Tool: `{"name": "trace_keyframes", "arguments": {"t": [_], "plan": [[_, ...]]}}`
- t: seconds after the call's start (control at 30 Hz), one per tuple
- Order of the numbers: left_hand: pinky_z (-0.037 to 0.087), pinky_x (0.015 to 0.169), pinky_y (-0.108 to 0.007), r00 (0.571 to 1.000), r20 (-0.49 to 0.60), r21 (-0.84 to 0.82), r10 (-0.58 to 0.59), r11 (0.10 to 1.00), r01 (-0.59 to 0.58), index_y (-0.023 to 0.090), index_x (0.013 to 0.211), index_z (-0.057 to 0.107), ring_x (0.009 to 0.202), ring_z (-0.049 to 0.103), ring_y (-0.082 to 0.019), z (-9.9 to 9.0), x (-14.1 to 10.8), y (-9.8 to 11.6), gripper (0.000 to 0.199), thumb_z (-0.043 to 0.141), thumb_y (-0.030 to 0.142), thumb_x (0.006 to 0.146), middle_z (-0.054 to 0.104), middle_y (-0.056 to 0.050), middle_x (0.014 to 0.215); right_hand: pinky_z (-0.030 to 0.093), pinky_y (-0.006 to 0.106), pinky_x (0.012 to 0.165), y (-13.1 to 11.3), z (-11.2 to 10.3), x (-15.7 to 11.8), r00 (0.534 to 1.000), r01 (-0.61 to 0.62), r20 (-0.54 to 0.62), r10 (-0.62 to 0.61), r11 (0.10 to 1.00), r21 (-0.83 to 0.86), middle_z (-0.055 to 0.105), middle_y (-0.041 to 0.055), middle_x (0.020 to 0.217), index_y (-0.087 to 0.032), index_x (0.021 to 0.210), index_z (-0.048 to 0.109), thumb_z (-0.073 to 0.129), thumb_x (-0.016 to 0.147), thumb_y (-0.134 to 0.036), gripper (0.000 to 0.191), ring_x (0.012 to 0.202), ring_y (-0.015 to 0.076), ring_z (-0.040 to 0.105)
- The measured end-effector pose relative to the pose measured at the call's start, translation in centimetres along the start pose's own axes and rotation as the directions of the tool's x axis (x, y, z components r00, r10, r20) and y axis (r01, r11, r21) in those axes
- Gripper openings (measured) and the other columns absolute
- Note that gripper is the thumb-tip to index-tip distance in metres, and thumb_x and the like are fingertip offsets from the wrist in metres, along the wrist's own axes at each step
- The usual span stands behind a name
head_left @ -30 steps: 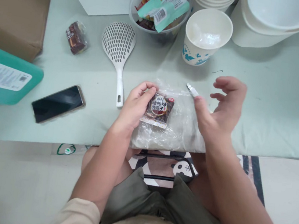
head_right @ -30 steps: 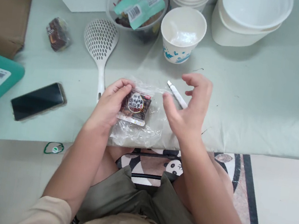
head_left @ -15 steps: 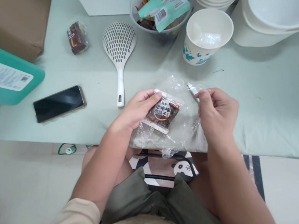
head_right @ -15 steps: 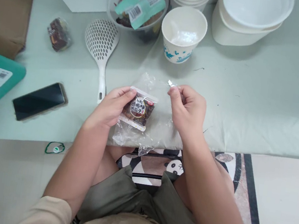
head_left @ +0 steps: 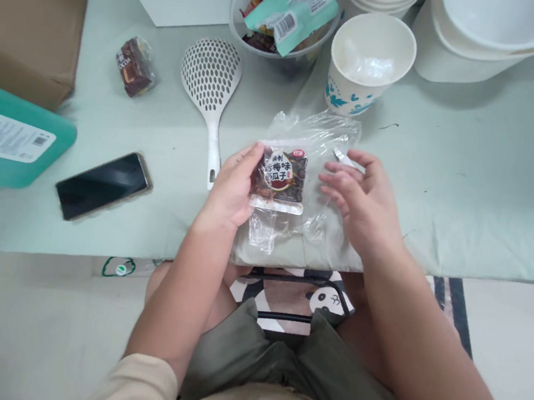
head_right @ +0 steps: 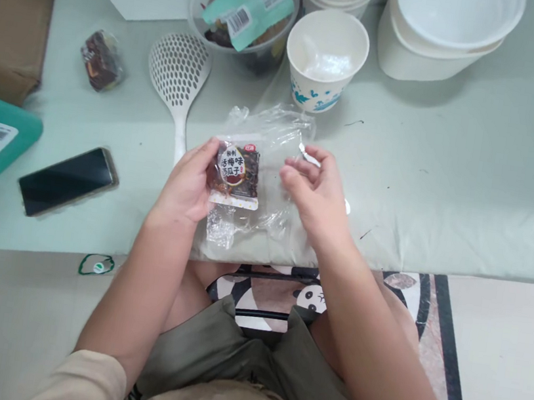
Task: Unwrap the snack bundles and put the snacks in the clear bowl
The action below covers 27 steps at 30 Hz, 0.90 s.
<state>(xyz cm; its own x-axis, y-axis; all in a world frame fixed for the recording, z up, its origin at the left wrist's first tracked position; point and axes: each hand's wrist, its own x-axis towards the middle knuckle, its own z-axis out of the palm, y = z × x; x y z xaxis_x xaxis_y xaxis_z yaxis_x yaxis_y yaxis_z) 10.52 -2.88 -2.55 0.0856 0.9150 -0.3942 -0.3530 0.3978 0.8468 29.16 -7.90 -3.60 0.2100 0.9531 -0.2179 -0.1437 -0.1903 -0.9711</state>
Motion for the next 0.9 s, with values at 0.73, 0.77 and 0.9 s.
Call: {"name": "trace_keyframes", "arguments": {"t": [0.73,0.77,0.9], "plan": [[0.044,0.065,-0.026,0.909,0.215,0.631,0.356,0.660,-0.408,0.021,0.084,0.062,0.069,0.051,-0.011,1.0,-1.7,-1.0,0.028,0.085,0.037,0.076,0.056,0.003,0.076,0.061,0.056,0.102,0.3,1.6,-0.8,0.999,0.014,0.048,-0.014,1.000,0.004,0.069,0.0076,0.125,-0.036,0.153,0.021,0.083,0.077,-0.042,0.097,0.106,0.0281,0.076],[0.044,0.065,-0.027,0.923,0.246,0.630,0.298,0.674,-0.385,0.021,0.083,0.063,0.068,0.050,-0.011,1.1,-1.8,-0.9,0.028,0.084,0.038,0.076,0.057,0.003,0.075,0.062,0.056,0.102,0.3,1.6,-0.9,0.999,0.014,0.036,-0.014,1.000,0.004,0.068,0.0071,0.124,-0.036,0.151,0.023,0.084,0.077,-0.043,0.096,0.105,0.0272,0.075],[0.044,0.066,-0.027,0.942,0.264,0.623,0.205,0.710,-0.329,0.020,0.083,0.068,0.069,0.056,-0.012,1.3,-2.0,-0.7,0.010,0.073,0.029,0.081,0.064,0.002,0.074,0.062,0.055,0.102,0.1,1.8,-1.1,1.000,-0.007,0.003,0.007,1.000,-0.009,0.069,0.0065,0.120,-0.035,0.146,0.026,0.083,0.078,-0.040,0.089,0.103,0.0268,0.076]]}}
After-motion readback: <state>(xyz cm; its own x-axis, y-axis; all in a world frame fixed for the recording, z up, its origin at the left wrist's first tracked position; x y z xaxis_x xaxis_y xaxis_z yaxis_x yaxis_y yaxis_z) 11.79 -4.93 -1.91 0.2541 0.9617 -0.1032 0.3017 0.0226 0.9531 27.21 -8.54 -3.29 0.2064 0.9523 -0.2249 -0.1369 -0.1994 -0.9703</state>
